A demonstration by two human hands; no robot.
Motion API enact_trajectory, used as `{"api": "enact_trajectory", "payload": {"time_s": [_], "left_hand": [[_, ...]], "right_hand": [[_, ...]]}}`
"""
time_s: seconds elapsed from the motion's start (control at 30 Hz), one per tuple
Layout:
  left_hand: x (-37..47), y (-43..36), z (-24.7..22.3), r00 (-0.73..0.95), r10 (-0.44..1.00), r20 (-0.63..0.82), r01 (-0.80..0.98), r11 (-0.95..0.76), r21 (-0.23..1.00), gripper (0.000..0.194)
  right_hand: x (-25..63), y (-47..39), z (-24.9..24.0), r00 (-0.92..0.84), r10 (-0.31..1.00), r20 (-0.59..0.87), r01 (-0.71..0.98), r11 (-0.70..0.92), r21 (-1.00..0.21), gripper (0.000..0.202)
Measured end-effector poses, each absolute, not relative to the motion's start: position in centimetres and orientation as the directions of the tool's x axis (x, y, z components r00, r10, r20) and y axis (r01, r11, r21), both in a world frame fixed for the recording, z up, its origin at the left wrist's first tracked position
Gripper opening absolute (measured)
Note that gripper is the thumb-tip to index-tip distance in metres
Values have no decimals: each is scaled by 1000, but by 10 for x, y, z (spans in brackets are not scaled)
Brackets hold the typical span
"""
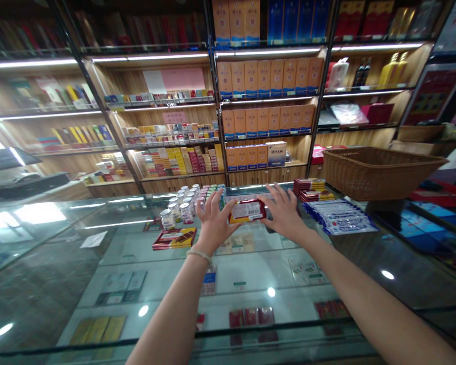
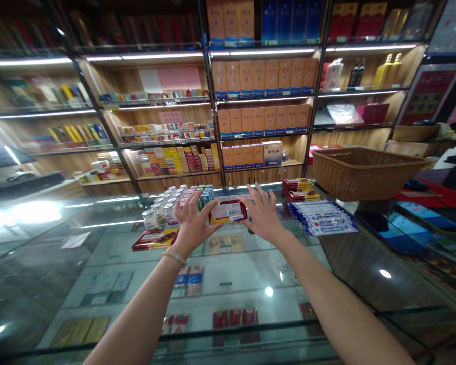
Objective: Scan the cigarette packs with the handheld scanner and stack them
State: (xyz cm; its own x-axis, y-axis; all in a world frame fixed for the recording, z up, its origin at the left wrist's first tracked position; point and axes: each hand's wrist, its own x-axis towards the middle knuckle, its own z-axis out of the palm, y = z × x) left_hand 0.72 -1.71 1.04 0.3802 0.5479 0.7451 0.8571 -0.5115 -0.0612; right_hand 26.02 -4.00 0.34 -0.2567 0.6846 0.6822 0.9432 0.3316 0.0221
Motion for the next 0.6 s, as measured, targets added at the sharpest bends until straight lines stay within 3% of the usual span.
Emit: {"api": "enact_trajectory", "payload": {"time_s": [0.6], "left_hand": [[13,-22,14,426,573,700,839,-540,-69,67]], "right_hand": [[251,-68,21,-389,560,731,823,568,2,56]]}}
